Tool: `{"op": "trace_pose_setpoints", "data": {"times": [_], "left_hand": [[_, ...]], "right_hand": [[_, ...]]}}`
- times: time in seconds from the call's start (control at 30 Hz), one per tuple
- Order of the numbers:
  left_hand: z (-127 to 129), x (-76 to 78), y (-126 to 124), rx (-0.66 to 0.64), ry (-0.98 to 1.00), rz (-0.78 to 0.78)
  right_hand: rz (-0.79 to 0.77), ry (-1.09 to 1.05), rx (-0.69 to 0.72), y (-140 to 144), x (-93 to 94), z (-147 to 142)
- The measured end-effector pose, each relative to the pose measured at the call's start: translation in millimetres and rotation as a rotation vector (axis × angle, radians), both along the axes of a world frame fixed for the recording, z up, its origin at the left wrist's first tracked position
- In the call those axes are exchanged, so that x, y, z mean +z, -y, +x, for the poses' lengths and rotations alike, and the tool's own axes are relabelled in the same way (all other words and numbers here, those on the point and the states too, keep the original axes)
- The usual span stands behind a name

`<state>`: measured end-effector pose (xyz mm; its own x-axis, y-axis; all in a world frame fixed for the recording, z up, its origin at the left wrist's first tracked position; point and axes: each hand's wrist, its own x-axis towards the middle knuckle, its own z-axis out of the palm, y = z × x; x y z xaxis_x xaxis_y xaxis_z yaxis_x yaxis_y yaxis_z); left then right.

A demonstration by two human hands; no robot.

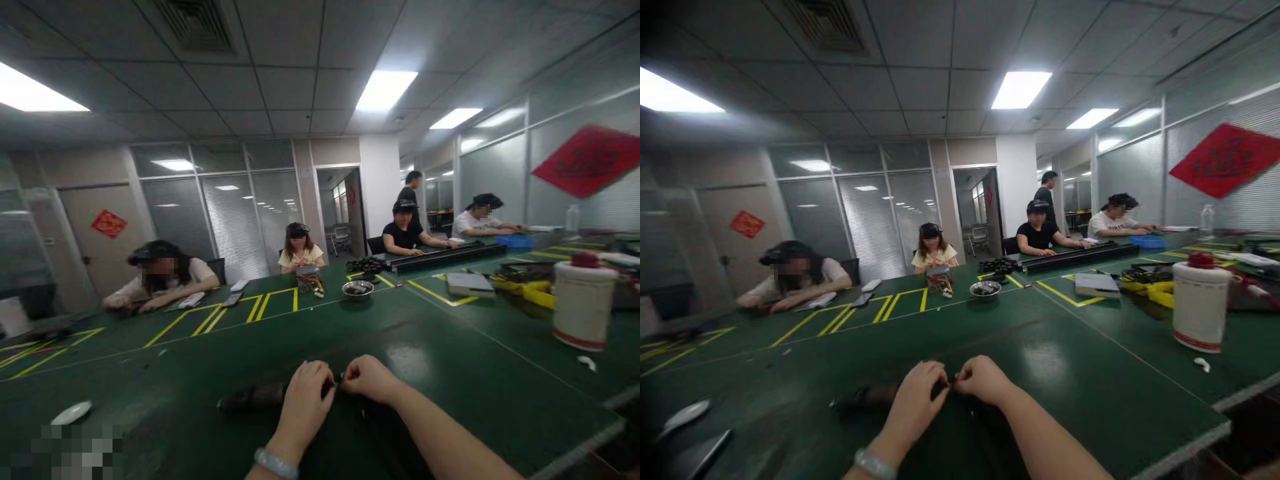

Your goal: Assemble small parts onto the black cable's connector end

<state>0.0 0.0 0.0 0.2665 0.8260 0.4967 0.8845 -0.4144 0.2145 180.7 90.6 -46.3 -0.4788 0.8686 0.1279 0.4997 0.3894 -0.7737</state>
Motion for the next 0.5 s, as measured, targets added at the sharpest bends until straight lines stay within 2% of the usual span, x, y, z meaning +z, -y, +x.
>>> {"op": "trace_pose_setpoints", "data": {"times": [0.2, 0.5], "left_hand": [[0.1, -2.6, -1.0, 0.017, 0.0, 0.005], [-0.9, 1.0, 1.2, 0.014, -0.002, -0.069]], "right_hand": [[-0.015, -0.026, 0.008, 4.1, 5.9, 2.9], [-0.04, -0.043, 0.019, 4.6, 6.9, 3.8]]}}
